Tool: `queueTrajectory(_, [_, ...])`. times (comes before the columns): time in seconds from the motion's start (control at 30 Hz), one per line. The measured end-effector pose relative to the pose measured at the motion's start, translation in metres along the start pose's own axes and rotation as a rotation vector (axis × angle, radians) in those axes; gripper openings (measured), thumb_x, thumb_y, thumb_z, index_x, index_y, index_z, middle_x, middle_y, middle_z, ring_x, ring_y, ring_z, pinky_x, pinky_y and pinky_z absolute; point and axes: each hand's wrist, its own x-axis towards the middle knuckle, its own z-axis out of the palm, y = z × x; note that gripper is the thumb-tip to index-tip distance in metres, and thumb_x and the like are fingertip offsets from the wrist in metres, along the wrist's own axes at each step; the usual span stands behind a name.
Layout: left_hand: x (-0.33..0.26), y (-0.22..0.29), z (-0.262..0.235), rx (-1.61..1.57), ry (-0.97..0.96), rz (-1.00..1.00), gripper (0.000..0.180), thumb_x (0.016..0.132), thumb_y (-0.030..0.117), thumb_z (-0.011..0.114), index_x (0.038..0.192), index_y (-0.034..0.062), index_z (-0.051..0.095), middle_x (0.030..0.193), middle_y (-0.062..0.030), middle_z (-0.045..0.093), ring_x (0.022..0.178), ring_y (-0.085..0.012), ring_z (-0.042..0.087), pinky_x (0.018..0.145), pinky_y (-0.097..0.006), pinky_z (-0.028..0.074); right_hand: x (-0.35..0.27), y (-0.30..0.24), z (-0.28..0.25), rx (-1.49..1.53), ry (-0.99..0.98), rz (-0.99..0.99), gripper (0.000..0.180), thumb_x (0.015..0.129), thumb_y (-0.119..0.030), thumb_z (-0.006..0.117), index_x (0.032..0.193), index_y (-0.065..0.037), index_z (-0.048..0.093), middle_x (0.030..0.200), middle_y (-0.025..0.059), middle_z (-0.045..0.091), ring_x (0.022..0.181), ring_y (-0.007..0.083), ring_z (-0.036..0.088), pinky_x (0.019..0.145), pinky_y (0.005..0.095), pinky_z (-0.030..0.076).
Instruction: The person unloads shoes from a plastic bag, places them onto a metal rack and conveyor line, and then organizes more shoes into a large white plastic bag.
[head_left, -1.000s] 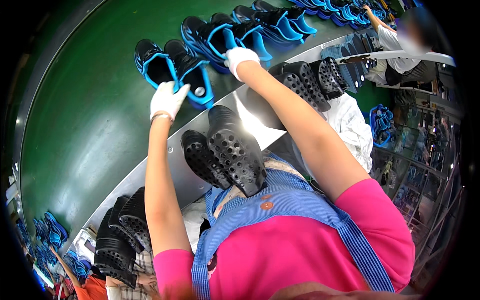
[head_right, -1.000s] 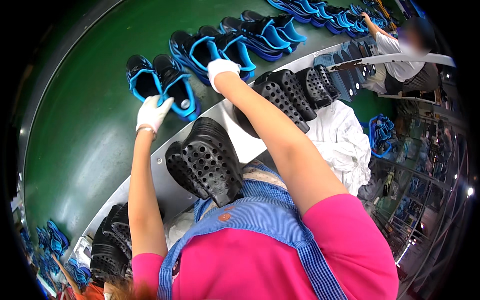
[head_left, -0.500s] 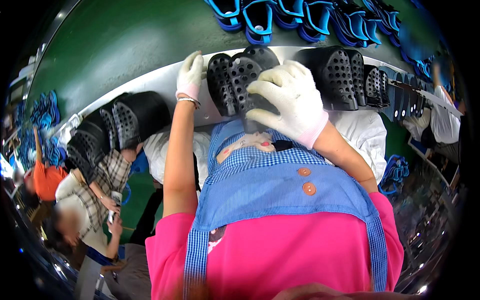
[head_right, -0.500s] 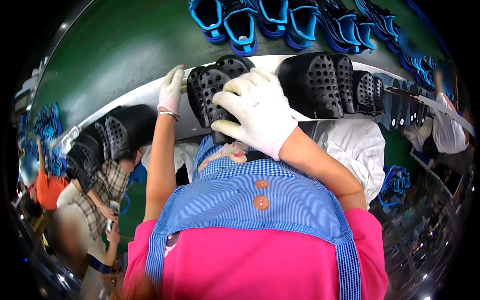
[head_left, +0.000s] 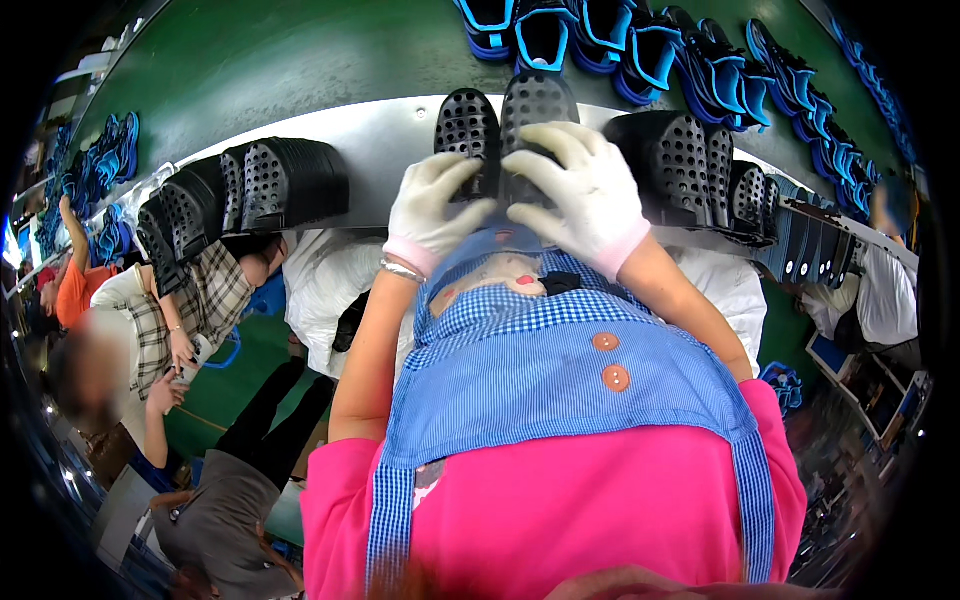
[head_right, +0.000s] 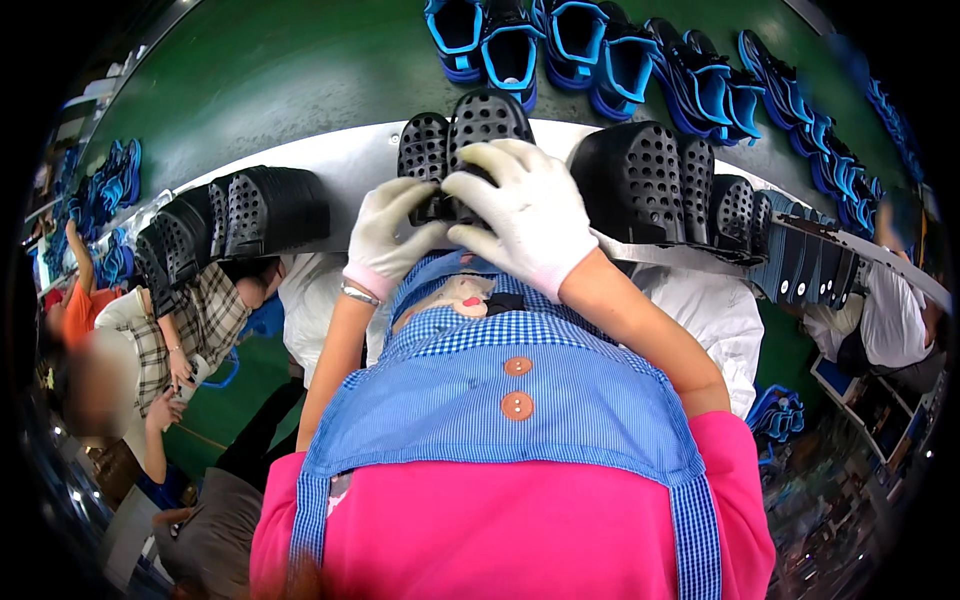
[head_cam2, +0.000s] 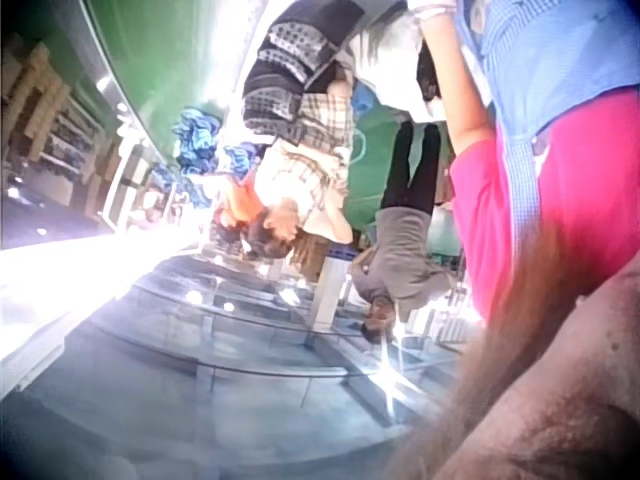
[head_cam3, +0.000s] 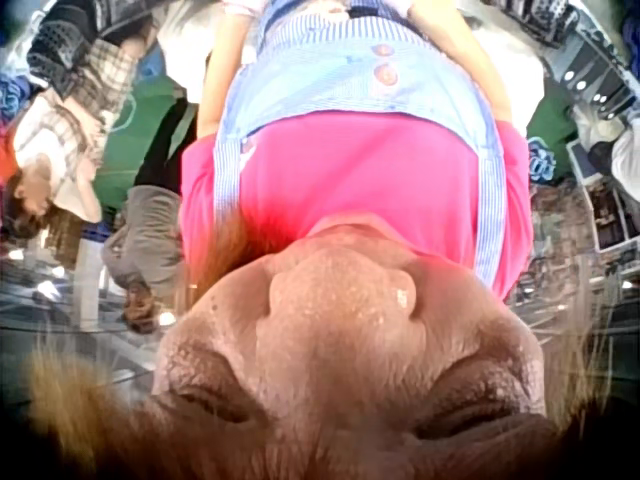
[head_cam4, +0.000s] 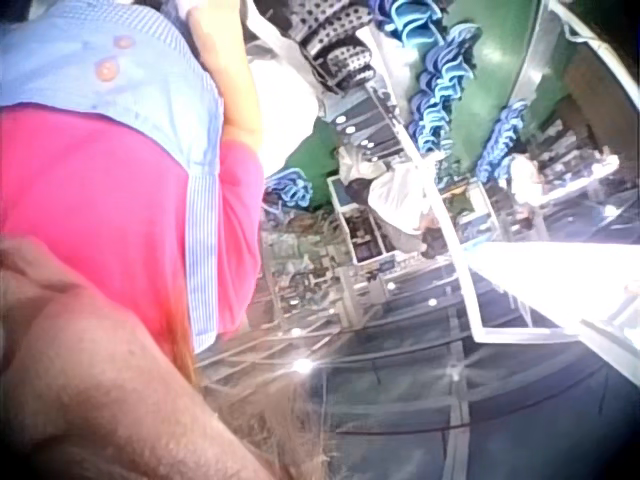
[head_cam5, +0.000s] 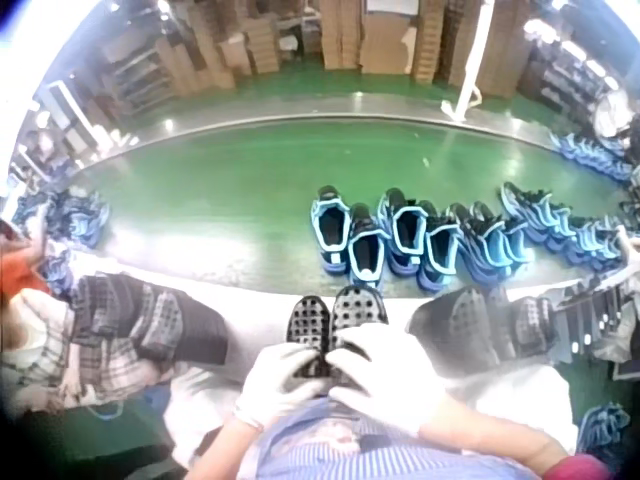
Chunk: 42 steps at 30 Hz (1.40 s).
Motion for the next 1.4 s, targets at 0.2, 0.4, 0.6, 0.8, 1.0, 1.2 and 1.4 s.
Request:
queueTrajectory(0.2, [0.006, 0.010, 0.005, 0.230, -0.080, 0.029, 0.042, 0.074, 0.020, 0.070, 0.112, 0.0089, 0.059, 0.106, -0.0084, 0.058, 0.099, -0.0296, 0.056, 0.080, -0.038, 0.052, -0.005, 0.003, 0.003, -0.008, 0.028, 0.076, 0.047, 0.071, -0.037, 0.072, 0.113, -0.019, 0.062, 0.119, 0.0061, 0.055, 0.109, 0.0298, 0.051, 0.091, 0.0432, 0.044])
queueTrajectory(0.4, [0.023, 0.015, -0.011, 0.313, -0.351, 0.008, 0.043, 0.075, 0.022, 0.070, 0.113, 0.0065, 0.055, 0.105, -0.0109, 0.056, 0.103, -0.0307, 0.056, 0.081, -0.040, 0.050, 0.000, -0.002, -0.004, 0.040, -0.012, 0.038, 0.049, 0.070, -0.037, 0.073, 0.112, -0.014, 0.062, 0.117, 0.0072, 0.056, 0.111, 0.0290, 0.051, 0.094, 0.0437, 0.042])
queueTrajectory(0.6, [0.028, 0.028, -0.066, 0.111, -0.004, 0.010, 0.044, 0.070, 0.017, 0.075, 0.109, 0.0051, 0.056, 0.101, -0.0131, 0.057, 0.089, -0.0288, 0.060, 0.078, -0.036, 0.052, 0.009, -0.001, -0.017, 0.211, 0.104, 0.167, 0.048, 0.078, -0.031, 0.071, 0.116, -0.005, 0.059, 0.110, 0.0114, 0.064, 0.100, 0.0275, 0.061, 0.087, 0.0363, 0.048])
queueTrajectory(0.8, [0.057, 0.058, -0.080, -0.089, 0.222, 0.224, 0.053, 0.068, 0.011, 0.077, 0.116, 0.0011, 0.055, 0.109, -0.0132, 0.055, 0.093, -0.0240, 0.059, 0.080, -0.032, 0.051, 0.056, -0.009, -0.025, 1.267, -0.020, 0.601, 0.044, 0.089, -0.028, 0.062, 0.116, 0.006, 0.053, 0.101, 0.0113, 0.064, 0.092, 0.0140, 0.062, 0.081, 0.0259, 0.050])
queueTrajectory(1.0, [0.078, 0.019, -0.065, -1.294, 0.228, -0.143, 0.077, 0.092, 0.048, 0.056, 0.144, -0.0026, 0.028, 0.140, -0.0184, 0.041, 0.128, -0.0268, 0.044, 0.107, -0.039, 0.036, 0.078, -0.002, -0.019, 2.071, -0.096, 0.538, 0.039, 0.097, -0.024, 0.051, 0.126, 0.002, 0.047, 0.117, 0.0100, 0.060, 0.103, 0.0193, 0.061, 0.087, 0.0344, 0.050])
queueTrajectory(1.2, [0.102, 0.010, -0.074, -2.029, 0.051, -0.241, 0.061, 0.091, 0.028, 0.054, 0.144, 0.0083, 0.031, 0.129, -0.0205, 0.052, 0.118, -0.0343, 0.052, 0.103, -0.047, 0.042, 0.108, -0.005, -0.024, 0.813, -0.173, 0.522, 0.032, 0.091, -0.031, 0.059, 0.096, 0.001, 0.064, 0.089, 0.0093, 0.065, 0.080, 0.0174, 0.060, 0.074, 0.0294, 0.049])
queueTrajectory(1.4, [0.127, -0.042, -0.054, -1.790, 0.182, -0.388, 0.042, 0.086, 0.013, 0.057, 0.125, 0.0066, 0.043, 0.100, -0.0118, 0.058, 0.089, -0.0246, 0.062, 0.079, -0.038, 0.056, 0.130, -0.017, -0.014, 0.001, -0.298, 0.297, 0.056, 0.080, -0.055, 0.061, 0.101, -0.003, 0.058, 0.092, 0.0169, 0.065, 0.087, 0.0318, 0.064, 0.075, 0.0389, 0.051])
